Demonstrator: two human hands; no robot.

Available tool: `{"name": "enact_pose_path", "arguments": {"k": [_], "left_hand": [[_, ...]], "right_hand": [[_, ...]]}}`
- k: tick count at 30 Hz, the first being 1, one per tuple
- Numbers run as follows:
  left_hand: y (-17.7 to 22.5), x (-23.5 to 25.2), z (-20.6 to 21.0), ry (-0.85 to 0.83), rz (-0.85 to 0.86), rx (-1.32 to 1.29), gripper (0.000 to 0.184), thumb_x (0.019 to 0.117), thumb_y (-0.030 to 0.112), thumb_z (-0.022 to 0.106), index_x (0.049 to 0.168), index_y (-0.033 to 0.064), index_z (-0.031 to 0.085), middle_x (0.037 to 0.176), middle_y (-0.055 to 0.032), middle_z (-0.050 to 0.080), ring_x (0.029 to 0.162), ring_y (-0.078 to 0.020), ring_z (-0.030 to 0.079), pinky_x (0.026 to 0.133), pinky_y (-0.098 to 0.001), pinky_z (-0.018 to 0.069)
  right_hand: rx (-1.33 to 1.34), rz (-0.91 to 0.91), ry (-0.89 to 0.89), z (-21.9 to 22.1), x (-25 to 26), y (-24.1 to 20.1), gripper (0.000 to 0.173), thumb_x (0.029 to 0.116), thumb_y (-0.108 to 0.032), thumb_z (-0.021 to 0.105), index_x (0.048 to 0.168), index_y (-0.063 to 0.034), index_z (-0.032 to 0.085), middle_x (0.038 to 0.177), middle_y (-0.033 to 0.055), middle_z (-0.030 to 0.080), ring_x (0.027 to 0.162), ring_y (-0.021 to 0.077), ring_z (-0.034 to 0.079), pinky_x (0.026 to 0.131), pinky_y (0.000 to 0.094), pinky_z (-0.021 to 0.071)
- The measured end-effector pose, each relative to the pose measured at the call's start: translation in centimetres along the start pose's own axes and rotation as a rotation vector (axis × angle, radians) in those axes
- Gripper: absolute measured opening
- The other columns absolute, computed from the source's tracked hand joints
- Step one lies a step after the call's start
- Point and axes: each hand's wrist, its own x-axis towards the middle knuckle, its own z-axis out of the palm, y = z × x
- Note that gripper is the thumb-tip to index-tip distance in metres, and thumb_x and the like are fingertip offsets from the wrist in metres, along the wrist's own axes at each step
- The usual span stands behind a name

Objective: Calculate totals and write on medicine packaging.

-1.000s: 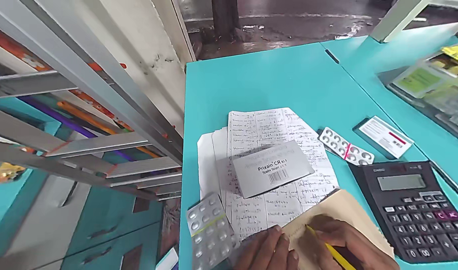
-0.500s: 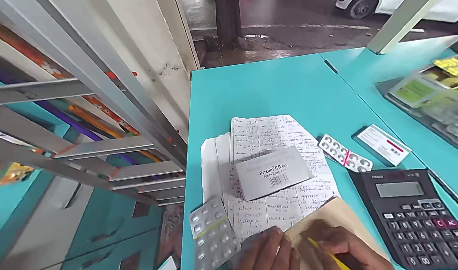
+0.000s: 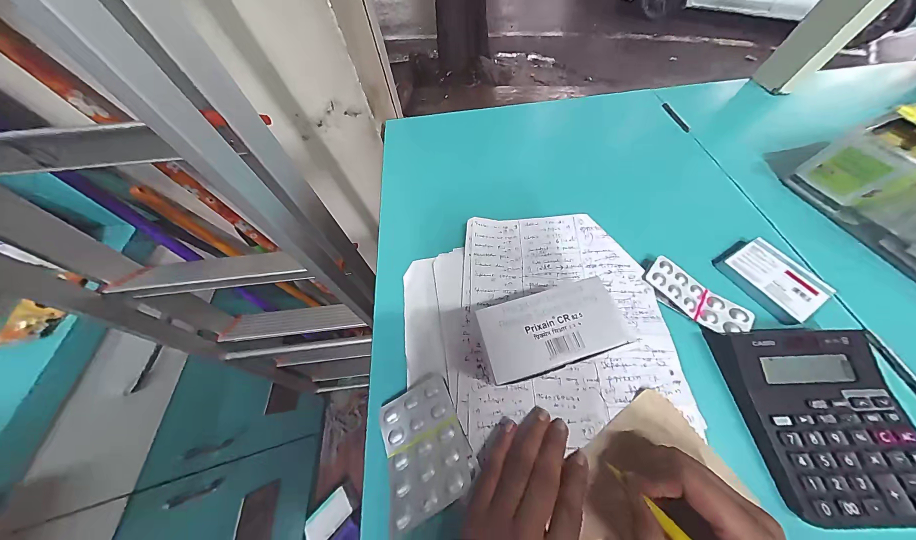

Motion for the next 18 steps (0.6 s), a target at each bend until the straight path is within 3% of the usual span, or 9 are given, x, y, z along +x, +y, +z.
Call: {"name": "enact_pose_path", "arguments": {"k": [4, 14, 18], "left_hand": [[-0.04, 0.11, -0.07, -0.028, -0.018, -0.032, 0.049, 0.0982, 0.051, 0.060, 0.126, 0.0116, 0.071, 0.139, -0.0142, 0.063, 0.138, -0.0319, 0.053, 0.118, -0.0510, 0.0355], [0.04, 0.16, -0.01, -0.031, -0.020, -0.021, 0.048, 0.0980, 0.049, 0.061, 0.128, 0.0136, 0.071, 0.142, -0.0138, 0.062, 0.140, -0.0311, 0.051, 0.119, -0.0497, 0.0344], [0.01, 0.22, 0.00, -0.029, -0.014, -0.014, 0.048, 0.0981, 0.049, 0.060, 0.128, 0.0132, 0.071, 0.141, -0.0139, 0.062, 0.139, -0.0310, 0.051, 0.119, -0.0492, 0.0346]], "right_hand": [[-0.010, -0.015, -0.043, 0.02, -0.11, 0.09, 0.014, 0.0886, -0.008, 0.071, 0.090, 0.0026, 0.062, 0.087, 0.0132, 0.066, 0.085, 0.0081, 0.065, 0.078, 0.0180, 0.0534], [0.051, -0.034, -0.093, -0.03, -0.04, 0.43, 0.014, 0.0901, -0.009, 0.072, 0.087, 0.0013, 0.062, 0.087, 0.0108, 0.066, 0.092, 0.0093, 0.066, 0.095, 0.0243, 0.0525], [0.063, -0.040, -0.101, -0.18, -0.09, 0.62, 0.016, 0.0906, -0.011, 0.072, 0.087, 0.0005, 0.062, 0.087, 0.0104, 0.066, 0.092, 0.0096, 0.067, 0.094, 0.0248, 0.0532]]}}
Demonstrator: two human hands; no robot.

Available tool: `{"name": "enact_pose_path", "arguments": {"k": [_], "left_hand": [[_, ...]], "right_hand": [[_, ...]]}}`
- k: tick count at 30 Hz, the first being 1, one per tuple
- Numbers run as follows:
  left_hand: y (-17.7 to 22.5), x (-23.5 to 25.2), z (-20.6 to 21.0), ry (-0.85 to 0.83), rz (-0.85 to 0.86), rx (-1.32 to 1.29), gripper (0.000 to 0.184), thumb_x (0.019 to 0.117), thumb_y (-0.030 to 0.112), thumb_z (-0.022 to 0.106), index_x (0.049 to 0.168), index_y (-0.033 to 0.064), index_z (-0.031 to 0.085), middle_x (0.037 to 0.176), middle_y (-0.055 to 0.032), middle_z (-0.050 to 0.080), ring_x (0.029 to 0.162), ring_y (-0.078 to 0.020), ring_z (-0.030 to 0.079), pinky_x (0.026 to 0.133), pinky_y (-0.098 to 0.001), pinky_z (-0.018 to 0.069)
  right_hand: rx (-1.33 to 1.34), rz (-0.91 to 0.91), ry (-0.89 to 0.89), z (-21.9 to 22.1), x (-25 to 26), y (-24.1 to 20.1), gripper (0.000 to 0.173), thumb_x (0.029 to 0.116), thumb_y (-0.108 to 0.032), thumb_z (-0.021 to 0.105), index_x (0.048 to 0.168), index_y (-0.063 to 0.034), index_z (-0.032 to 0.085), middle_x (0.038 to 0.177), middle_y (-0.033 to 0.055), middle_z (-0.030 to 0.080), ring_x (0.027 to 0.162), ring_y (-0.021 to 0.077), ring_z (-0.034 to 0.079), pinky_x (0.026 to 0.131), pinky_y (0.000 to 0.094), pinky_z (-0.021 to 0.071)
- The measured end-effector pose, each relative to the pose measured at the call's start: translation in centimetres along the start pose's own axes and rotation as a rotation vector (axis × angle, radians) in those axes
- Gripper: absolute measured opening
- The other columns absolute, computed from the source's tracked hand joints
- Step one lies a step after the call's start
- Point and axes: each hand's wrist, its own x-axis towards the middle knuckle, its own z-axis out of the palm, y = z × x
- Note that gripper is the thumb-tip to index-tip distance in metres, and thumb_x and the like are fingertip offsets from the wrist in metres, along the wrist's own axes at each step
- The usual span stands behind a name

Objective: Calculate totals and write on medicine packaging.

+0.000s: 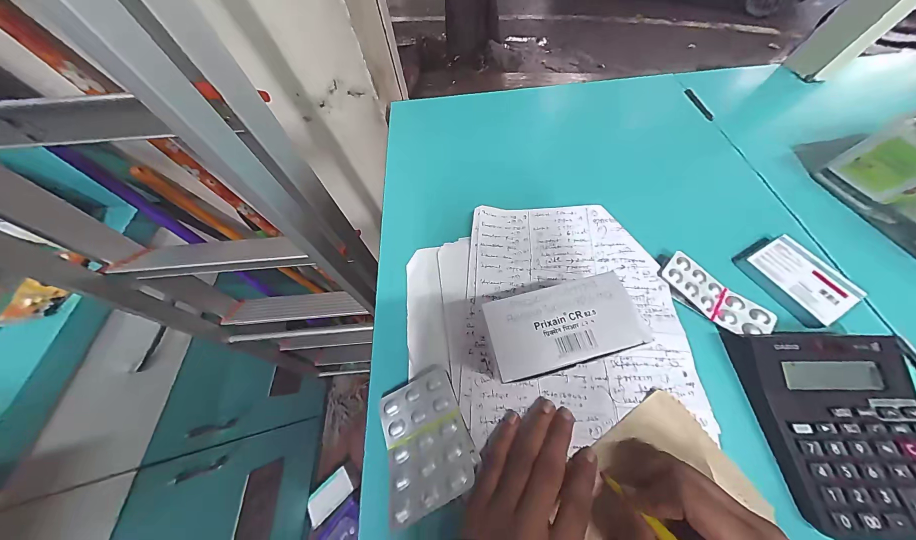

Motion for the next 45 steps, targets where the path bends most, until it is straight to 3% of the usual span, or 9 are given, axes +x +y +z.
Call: {"name": "enact_pose_path", "arguments": {"k": [5, 9, 20, 26, 36, 40, 45], "left_hand": [[0.13, 0.01, -0.03, -0.014, -0.003, -0.002, 0.047, 0.0987, 0.049, 0.059, 0.128, 0.0132, 0.071, 0.141, -0.0137, 0.062, 0.139, -0.0309, 0.051, 0.119, -0.0491, 0.0336], [0.13, 0.14, -0.25, -0.027, -0.004, -0.016, 0.048, 0.0997, 0.048, 0.058, 0.128, 0.0118, 0.071, 0.142, -0.0149, 0.062, 0.140, -0.0316, 0.051, 0.119, -0.0501, 0.0329], [0.02, 0.05, -0.25, -0.035, 0.004, -0.005, 0.049, 0.0996, 0.049, 0.058, 0.129, 0.0119, 0.070, 0.142, -0.0144, 0.062, 0.140, -0.0312, 0.051, 0.119, -0.0499, 0.0330], [-0.03, 0.04, -0.21, -0.031, 0.000, -0.011, 0.049, 0.0990, 0.050, 0.059, 0.129, 0.0124, 0.070, 0.142, -0.0136, 0.062, 0.140, -0.0306, 0.050, 0.120, -0.0490, 0.0326], [0.00, 0.02, -0.12, -0.027, 0.002, -0.011, 0.050, 0.0990, 0.051, 0.059, 0.128, 0.0117, 0.071, 0.142, -0.0140, 0.062, 0.139, -0.0310, 0.051, 0.119, -0.0492, 0.0333], [0.00, 0.11, -0.16, -0.024, 0.001, -0.012, 0.050, 0.0990, 0.051, 0.059, 0.128, 0.0116, 0.070, 0.141, -0.0136, 0.062, 0.139, -0.0304, 0.051, 0.119, -0.0483, 0.0328], [0.04, 0.09, -0.17, -0.027, -0.001, -0.001, 0.050, 0.0987, 0.051, 0.059, 0.128, 0.0117, 0.071, 0.141, -0.0135, 0.062, 0.139, -0.0304, 0.052, 0.119, -0.0485, 0.0337]], "right_hand": [[-0.018, -0.010, 0.011, 0.14, 0.03, 0.05, 0.015, 0.0915, -0.011, 0.072, 0.087, 0.0001, 0.062, 0.089, 0.0104, 0.068, 0.095, 0.0101, 0.068, 0.096, 0.0263, 0.0540], [-0.023, -0.004, 0.032, 0.09, 0.06, -0.03, 0.014, 0.0910, -0.010, 0.071, 0.088, 0.0018, 0.063, 0.088, 0.0110, 0.067, 0.093, 0.0083, 0.066, 0.091, 0.0216, 0.0532], [-0.030, 0.014, 0.028, 0.07, -0.06, -0.11, 0.017, 0.0918, -0.012, 0.071, 0.087, 0.0021, 0.063, 0.087, 0.0121, 0.067, 0.093, 0.0096, 0.066, 0.089, 0.0218, 0.0535], [-0.008, 0.012, 0.044, -0.02, -0.05, -0.06, 0.017, 0.0925, -0.013, 0.072, 0.088, 0.0000, 0.062, 0.089, 0.0097, 0.068, 0.095, 0.0093, 0.068, 0.096, 0.0267, 0.0542], [-0.057, 0.016, 0.067, 0.15, -0.05, -0.06, 0.015, 0.0914, -0.010, 0.071, 0.089, 0.0030, 0.064, 0.091, 0.0131, 0.068, 0.096, 0.0101, 0.067, 0.089, 0.0222, 0.0547], [-0.092, 0.006, 0.068, 0.25, 0.10, -0.26, 0.012, 0.0893, -0.005, 0.069, 0.086, 0.0041, 0.063, 0.087, 0.0145, 0.067, 0.090, 0.0096, 0.066, 0.082, 0.0178, 0.0530], [-0.077, 0.003, 0.052, 0.12, 0.11, -0.26, 0.015, 0.0915, -0.010, 0.070, 0.087, 0.0022, 0.062, 0.088, 0.0124, 0.067, 0.095, 0.0106, 0.066, 0.092, 0.0217, 0.0528]]}}
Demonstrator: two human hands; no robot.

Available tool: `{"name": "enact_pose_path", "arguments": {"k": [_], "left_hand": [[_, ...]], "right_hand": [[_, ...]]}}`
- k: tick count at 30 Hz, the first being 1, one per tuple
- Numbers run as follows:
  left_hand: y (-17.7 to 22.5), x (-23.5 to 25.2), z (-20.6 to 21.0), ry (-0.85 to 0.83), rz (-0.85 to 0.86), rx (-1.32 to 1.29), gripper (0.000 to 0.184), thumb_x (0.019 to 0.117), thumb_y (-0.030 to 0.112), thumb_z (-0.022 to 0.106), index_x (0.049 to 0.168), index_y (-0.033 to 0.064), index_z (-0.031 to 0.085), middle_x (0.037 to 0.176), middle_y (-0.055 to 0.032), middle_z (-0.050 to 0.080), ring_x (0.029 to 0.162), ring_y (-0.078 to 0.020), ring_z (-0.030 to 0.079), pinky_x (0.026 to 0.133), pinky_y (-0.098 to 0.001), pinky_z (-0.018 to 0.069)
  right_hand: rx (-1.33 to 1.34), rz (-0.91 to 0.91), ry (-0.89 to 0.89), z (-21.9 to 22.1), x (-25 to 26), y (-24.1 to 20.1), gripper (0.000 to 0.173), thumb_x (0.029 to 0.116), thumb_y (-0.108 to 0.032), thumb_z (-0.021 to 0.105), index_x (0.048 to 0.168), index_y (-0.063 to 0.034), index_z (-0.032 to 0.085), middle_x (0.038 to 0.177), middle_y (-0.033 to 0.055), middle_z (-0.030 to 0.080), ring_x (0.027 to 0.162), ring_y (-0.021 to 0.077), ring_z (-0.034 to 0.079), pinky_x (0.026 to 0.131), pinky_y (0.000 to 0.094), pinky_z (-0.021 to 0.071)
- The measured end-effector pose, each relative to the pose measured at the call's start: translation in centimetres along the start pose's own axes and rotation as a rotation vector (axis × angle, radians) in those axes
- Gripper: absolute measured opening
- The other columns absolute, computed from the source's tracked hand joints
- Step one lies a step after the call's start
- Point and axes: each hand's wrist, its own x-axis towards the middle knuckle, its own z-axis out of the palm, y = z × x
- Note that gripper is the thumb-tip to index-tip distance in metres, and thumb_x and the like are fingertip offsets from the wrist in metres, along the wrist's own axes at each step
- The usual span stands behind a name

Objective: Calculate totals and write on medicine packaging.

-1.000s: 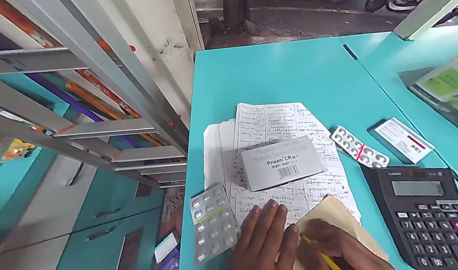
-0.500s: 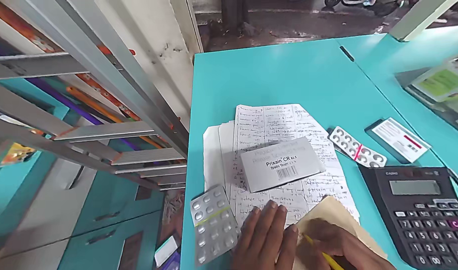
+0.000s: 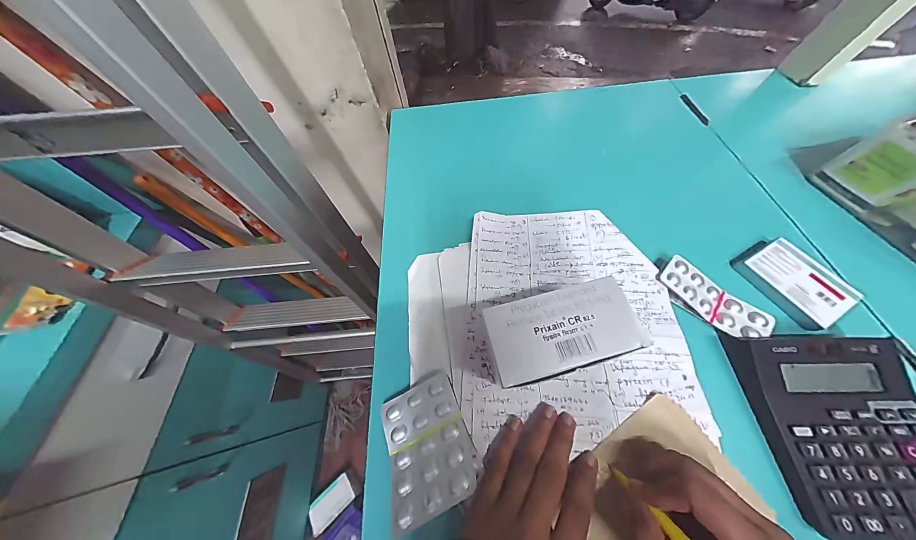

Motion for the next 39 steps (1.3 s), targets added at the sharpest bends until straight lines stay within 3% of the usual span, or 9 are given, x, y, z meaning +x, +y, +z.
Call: {"name": "enact_pose_path", "arguments": {"k": [9, 16, 20, 23, 26, 31, 35, 37, 39], "left_hand": [[0.0, 0.0, 0.0, 0.007, 0.003, 0.016, 0.050, 0.0983, 0.052, 0.059, 0.128, 0.0130, 0.071, 0.141, -0.0132, 0.063, 0.139, -0.0303, 0.052, 0.119, -0.0481, 0.0346], [0.0, 0.0, 0.0, 0.011, 0.010, 0.012, 0.051, 0.0979, 0.052, 0.060, 0.127, 0.0124, 0.071, 0.141, -0.0135, 0.063, 0.139, -0.0305, 0.052, 0.118, -0.0487, 0.0350], [0.1, 0.1, 0.0, 0.002, 0.004, 0.005, 0.050, 0.0984, 0.050, 0.060, 0.127, 0.0110, 0.071, 0.141, -0.0157, 0.062, 0.139, -0.0339, 0.051, 0.117, -0.0525, 0.0352], [0.1, 0.2, -0.1, 0.016, 0.001, 0.008, 0.053, 0.0980, 0.053, 0.059, 0.127, 0.0099, 0.071, 0.140, -0.0168, 0.062, 0.138, -0.0368, 0.052, 0.116, -0.0553, 0.0351], [-0.1, 0.1, 0.2, 0.030, 0.012, 0.008, 0.054, 0.0974, 0.055, 0.060, 0.126, 0.0108, 0.071, 0.138, -0.0168, 0.064, 0.137, -0.0379, 0.052, 0.116, -0.0559, 0.0352], [-0.3, 0.0, 0.0, -0.012, 0.003, -0.027, 0.054, 0.0966, 0.052, 0.062, 0.129, 0.0099, 0.070, 0.140, -0.0189, 0.062, 0.137, -0.0411, 0.052, 0.114, -0.0607, 0.0359], [-0.3, -0.1, 0.1, -0.002, 0.015, -0.021, 0.054, 0.0968, 0.052, 0.062, 0.130, 0.0100, 0.070, 0.141, -0.0192, 0.061, 0.138, -0.0417, 0.050, 0.115, -0.0624, 0.0341], [-0.4, -0.1, 0.1, -0.010, 0.018, -0.011, 0.055, 0.0972, 0.053, 0.061, 0.131, 0.0104, 0.070, 0.142, -0.0191, 0.060, 0.138, -0.0420, 0.050, 0.115, -0.0627, 0.0336], [-0.3, 0.0, 0.0, -0.034, 0.012, -0.023, 0.055, 0.0969, 0.053, 0.061, 0.131, 0.0107, 0.070, 0.143, -0.0200, 0.059, 0.138, -0.0432, 0.049, 0.115, -0.0636, 0.0336]], "right_hand": [[-0.017, 0.027, 0.057, 0.0, -0.2, -0.1, 0.012, 0.0886, -0.006, 0.070, 0.086, 0.0033, 0.063, 0.088, 0.0125, 0.067, 0.090, 0.0064, 0.065, 0.081, 0.0160, 0.0527], [-0.040, 0.025, 0.056, 0.1, 0.0, -0.3, 0.016, 0.0891, -0.010, 0.070, 0.084, 0.0022, 0.063, 0.085, 0.0120, 0.067, 0.090, 0.0076, 0.065, 0.083, 0.0176, 0.0522], [0.263, 0.136, 0.200, -0.5, 0.2, 0.4, 0.015, 0.0892, -0.007, 0.069, 0.096, -0.0201, 0.070, 0.093, -0.0115, 0.071, 0.082, -0.0037, 0.066, 0.072, 0.0148, 0.0564], [0.640, 0.226, 0.312, -0.3, 0.4, 0.0, 0.020, 0.0962, -0.006, 0.061, 0.099, -0.0207, 0.074, 0.089, -0.0069, 0.071, 0.065, -0.0011, 0.062, 0.056, 0.0139, 0.0521], [0.732, 0.241, 0.396, 0.7, 0.1, -0.8, 0.018, 0.1002, -0.007, 0.058, 0.105, -0.0202, 0.070, 0.085, -0.0036, 0.073, 0.062, 0.0007, 0.064, 0.054, 0.0150, 0.0524], [0.387, 0.047, 0.341, -1.6, -0.4, -0.9, 0.023, 0.1065, -0.023, 0.056, 0.128, -0.0254, 0.064, 0.110, -0.0042, 0.076, 0.083, 0.0058, 0.072, 0.067, 0.0204, 0.0588], [0.016, -0.020, 0.330, -5.7, -0.5, -0.4, 0.033, 0.1129, -0.032, 0.035, 0.126, -0.0176, 0.062, 0.101, -0.0052, 0.077, 0.085, 0.0049, 0.073, 0.074, 0.0241, 0.0615], [-0.257, -0.005, 0.402, -7.2, -0.5, -0.1, 0.033, 0.1116, -0.025, 0.041, 0.118, -0.0022, 0.064, 0.098, 0.0042, 0.076, 0.088, 0.0074, 0.073, 0.080, 0.0267, 0.0615], [-0.565, 0.042, 0.467, -8.7, -0.8, 0.6, 0.036, 0.1041, -0.027, 0.058, 0.117, 0.0053, 0.066, 0.104, 0.0192, 0.074, 0.094, 0.0225, 0.072, 0.085, 0.0384, 0.0587]]}}
